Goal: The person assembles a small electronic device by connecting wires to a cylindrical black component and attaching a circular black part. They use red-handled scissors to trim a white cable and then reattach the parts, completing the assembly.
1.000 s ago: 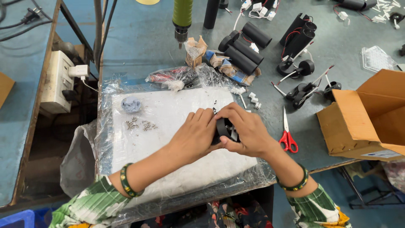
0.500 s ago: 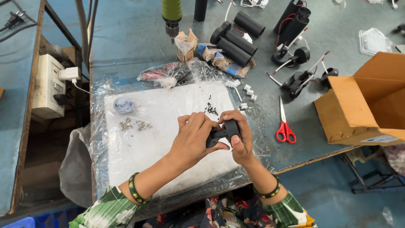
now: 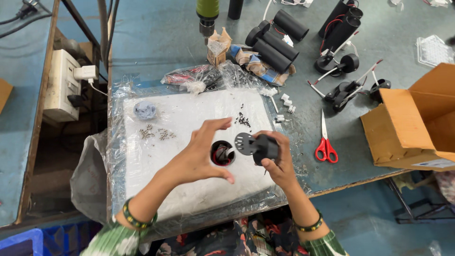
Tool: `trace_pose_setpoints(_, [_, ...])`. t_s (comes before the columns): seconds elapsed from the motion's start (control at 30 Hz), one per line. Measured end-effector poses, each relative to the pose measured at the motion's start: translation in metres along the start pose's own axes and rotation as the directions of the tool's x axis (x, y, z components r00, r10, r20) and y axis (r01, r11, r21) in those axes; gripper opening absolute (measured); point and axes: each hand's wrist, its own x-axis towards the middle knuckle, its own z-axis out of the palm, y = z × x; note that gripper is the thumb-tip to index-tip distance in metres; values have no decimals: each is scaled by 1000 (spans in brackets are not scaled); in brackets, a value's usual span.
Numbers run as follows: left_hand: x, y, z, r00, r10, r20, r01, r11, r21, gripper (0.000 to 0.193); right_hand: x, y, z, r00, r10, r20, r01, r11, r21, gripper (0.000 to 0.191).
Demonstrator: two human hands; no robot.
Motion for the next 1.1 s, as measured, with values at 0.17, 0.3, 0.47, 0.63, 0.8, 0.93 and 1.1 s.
trace_pose_setpoints(0.17, [-24,-14,37,983,-134,-124,106,973,-207,83,-16,12,7,992,84,-94,-77,993,85,63])
trace_pose_setpoints(0.3, [-14,-21,54,977,-144,-155,147,989,5,83,-11,13,-4,991,-62,-123,45,989,-139,53])
trace_pose_setpoints(0.47, [8,-11,58,985,-128,-117,143,982,126,87,3,-6,-28,998,-53,-19,47,967,-249,48])
trace_pose_setpoints(0.63, [14,-7,59,984,-72,-162,95,985,144,89,32,-38,-48,987,80,141,-23,932,-363,43])
trace_pose_setpoints(0.8, [11,-12,65,974,-114,-195,142,981,135,93,69,-77,-58,913,272,303,-36,795,-606,42])
trace_pose_setpoints(0.93, [8,-21,77,948,-103,-303,124,991,51,86,96,-97,-54,846,381,374,76,607,-791,44])
trace_pose_setpoints(1.1, [-1,-34,89,938,-64,-340,104,989,101,79,118,-112,-46,793,429,432,177,517,-837,47])
